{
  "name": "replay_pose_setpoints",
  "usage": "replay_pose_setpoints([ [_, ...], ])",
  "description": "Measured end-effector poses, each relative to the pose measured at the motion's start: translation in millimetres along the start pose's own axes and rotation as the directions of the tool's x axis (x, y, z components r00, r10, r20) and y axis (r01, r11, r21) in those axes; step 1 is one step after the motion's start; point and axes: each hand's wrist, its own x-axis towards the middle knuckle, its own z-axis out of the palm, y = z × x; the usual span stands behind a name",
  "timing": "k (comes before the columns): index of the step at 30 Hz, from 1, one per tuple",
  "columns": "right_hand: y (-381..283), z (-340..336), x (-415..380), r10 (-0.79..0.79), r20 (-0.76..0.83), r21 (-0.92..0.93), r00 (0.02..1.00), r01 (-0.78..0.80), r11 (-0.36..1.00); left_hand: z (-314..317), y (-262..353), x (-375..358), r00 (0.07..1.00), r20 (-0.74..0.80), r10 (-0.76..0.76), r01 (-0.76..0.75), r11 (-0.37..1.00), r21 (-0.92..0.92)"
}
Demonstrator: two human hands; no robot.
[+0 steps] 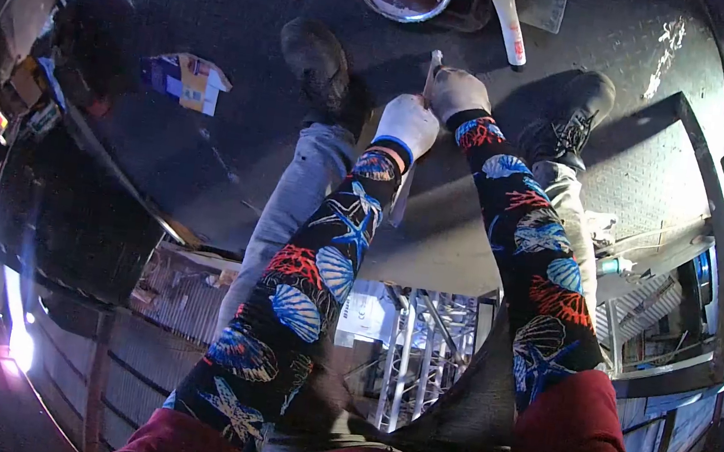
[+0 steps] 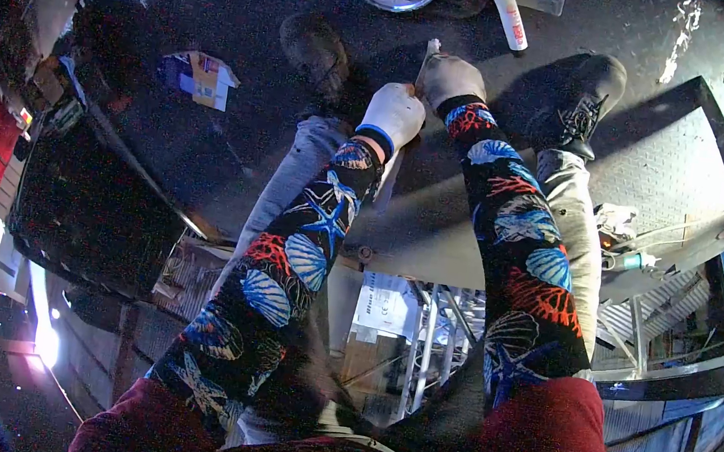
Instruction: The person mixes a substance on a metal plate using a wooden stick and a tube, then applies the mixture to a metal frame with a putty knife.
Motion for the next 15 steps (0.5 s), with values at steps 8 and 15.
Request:
replay_pose_setpoints([
  [8, 8, 13, 23, 0.222, -0.156, 0.270, 0.962, -0.174, 0.947, 8, -5, 3, 0.999, -0.021, 0.037, -0.034, 0.991, 0.129],
  [15, 35, 12, -6, 0.207, -0.073, 0.467, 0.976, -0.149, 0.872, -14, 0, 1, 0.896, 0.347, -0.279, 0.432, 0.732, -0.527],
])
